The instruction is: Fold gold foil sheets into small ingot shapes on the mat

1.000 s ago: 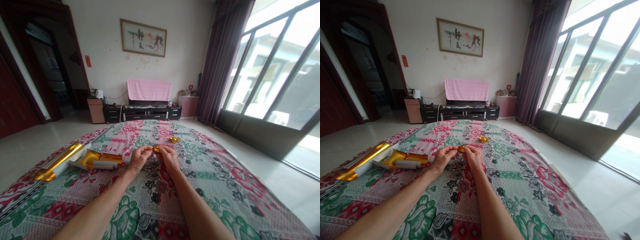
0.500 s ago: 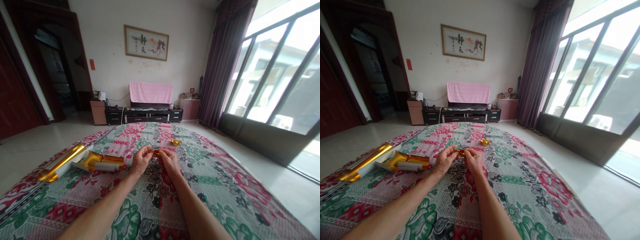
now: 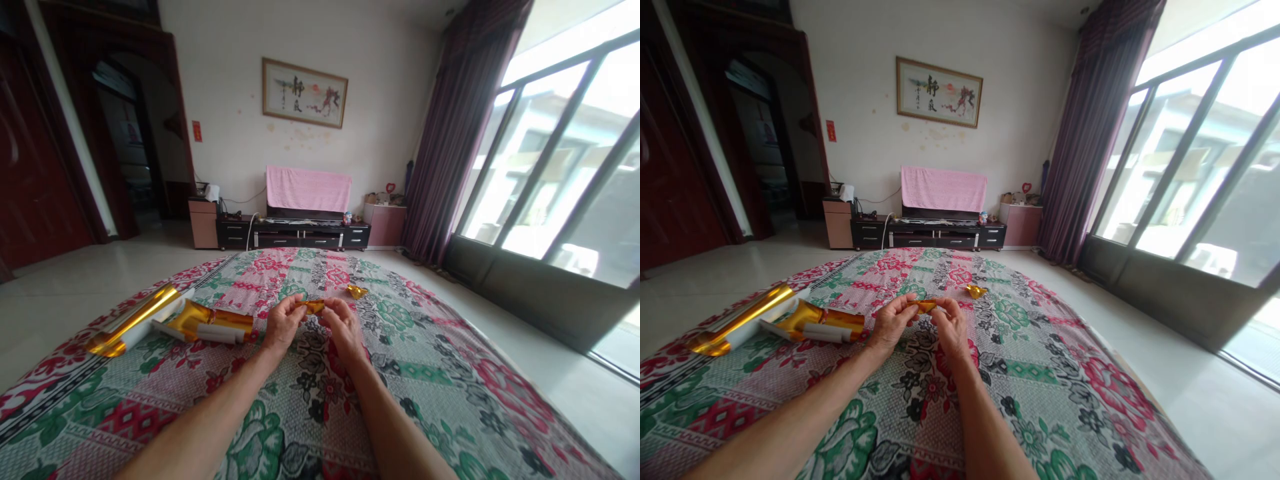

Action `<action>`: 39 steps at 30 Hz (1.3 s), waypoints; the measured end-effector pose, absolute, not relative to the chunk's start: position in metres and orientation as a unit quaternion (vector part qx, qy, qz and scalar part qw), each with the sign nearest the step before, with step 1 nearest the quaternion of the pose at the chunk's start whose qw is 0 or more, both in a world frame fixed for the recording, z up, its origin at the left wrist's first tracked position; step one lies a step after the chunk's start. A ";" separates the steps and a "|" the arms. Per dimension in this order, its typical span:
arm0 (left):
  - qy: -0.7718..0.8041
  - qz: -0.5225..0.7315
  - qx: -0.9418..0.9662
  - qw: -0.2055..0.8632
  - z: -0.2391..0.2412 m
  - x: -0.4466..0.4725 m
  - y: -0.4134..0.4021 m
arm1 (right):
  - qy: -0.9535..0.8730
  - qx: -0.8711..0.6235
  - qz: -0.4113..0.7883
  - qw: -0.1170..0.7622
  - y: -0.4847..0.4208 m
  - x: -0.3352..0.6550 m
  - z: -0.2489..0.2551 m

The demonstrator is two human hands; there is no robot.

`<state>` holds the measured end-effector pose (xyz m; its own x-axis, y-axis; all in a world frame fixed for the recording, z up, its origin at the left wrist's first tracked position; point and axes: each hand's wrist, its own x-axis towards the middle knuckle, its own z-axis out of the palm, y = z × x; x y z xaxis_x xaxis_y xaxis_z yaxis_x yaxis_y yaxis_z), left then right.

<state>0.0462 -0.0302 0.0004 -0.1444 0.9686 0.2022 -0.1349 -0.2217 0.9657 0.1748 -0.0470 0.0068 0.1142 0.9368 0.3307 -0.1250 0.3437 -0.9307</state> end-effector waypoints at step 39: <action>0.436 0.610 0.511 0.420 -0.001 0.047 -0.030 | -0.496 -0.391 0.398 0.665 -0.038 0.171 -0.002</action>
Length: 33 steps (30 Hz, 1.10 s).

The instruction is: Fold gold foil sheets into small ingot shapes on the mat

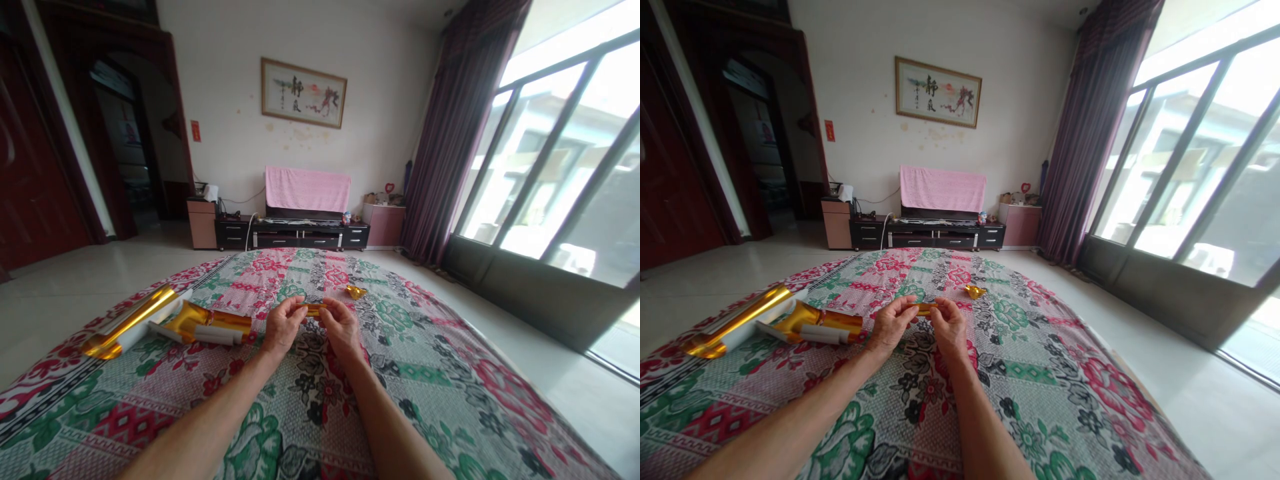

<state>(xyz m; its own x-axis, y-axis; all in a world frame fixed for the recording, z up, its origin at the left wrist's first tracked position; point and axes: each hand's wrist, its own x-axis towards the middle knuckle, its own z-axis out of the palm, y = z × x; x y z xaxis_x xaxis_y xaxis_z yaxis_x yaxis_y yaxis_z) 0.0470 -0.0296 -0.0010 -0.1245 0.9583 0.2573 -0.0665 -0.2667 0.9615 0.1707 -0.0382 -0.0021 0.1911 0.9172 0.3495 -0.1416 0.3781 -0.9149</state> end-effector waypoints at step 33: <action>0.436 0.609 0.504 0.429 -0.003 0.048 -0.027 | -0.492 -0.376 0.410 0.670 -0.035 0.171 -0.006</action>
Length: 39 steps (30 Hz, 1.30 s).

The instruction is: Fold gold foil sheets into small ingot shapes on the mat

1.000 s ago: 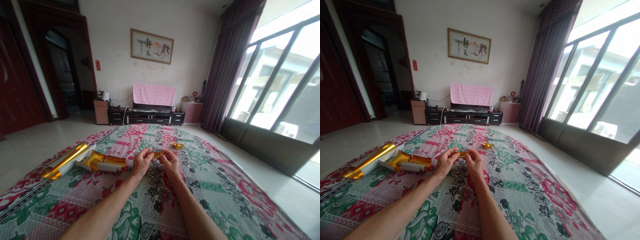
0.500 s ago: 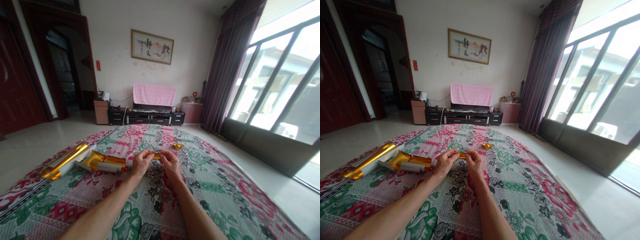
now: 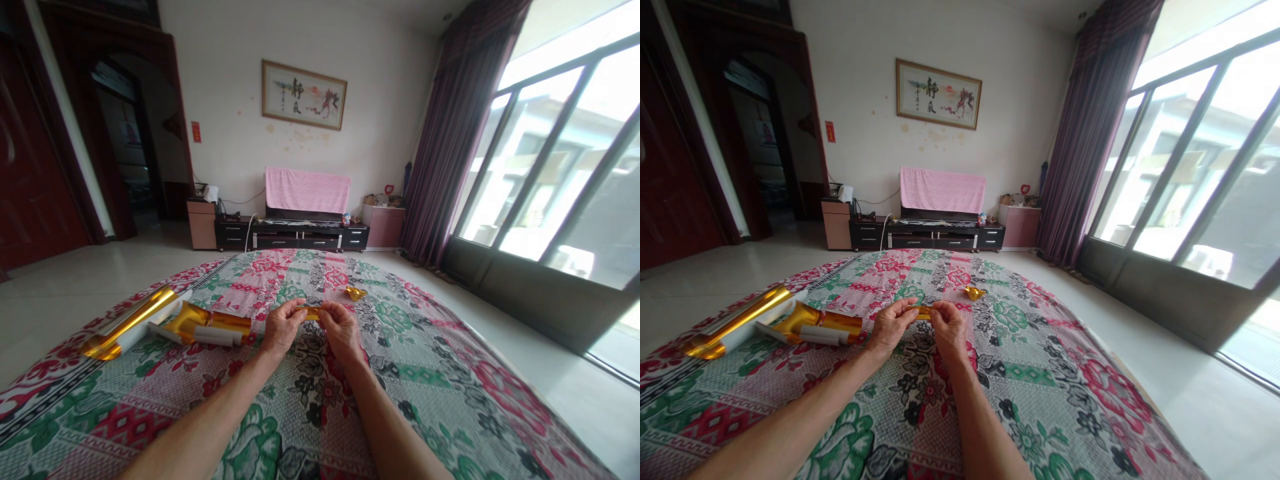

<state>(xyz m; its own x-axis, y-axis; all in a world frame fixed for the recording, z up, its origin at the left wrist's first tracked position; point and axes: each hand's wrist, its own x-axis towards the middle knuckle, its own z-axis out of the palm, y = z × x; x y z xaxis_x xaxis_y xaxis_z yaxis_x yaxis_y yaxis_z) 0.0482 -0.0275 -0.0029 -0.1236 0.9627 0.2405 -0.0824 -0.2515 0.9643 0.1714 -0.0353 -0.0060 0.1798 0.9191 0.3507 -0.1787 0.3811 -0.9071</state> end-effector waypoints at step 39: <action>0.386 0.553 0.523 0.522 0.003 0.042 -0.034 | -0.547 -0.345 0.478 0.594 -0.036 0.175 -0.008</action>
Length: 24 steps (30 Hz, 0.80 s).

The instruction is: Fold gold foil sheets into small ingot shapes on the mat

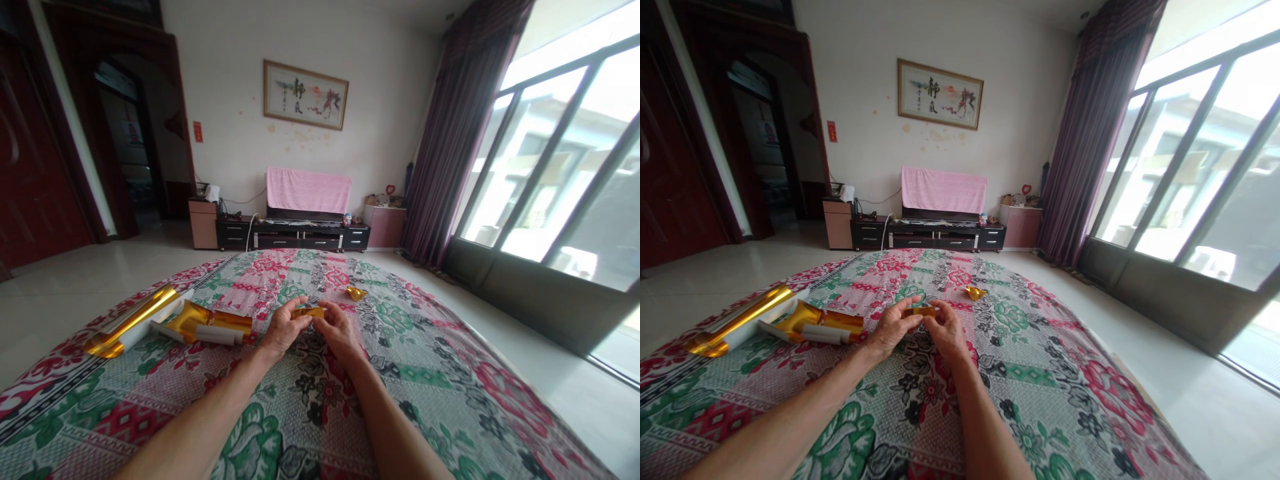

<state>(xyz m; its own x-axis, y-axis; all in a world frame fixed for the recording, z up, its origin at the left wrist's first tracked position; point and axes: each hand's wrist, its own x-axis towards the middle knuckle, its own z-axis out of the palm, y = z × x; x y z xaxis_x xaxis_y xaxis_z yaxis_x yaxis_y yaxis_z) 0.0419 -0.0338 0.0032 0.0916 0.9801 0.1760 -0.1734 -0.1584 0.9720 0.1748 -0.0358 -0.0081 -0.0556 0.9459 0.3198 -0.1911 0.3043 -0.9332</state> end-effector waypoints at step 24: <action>0.370 0.483 0.535 0.586 0.006 0.034 -0.038 | -0.495 -0.383 0.594 0.505 -0.040 0.212 0.004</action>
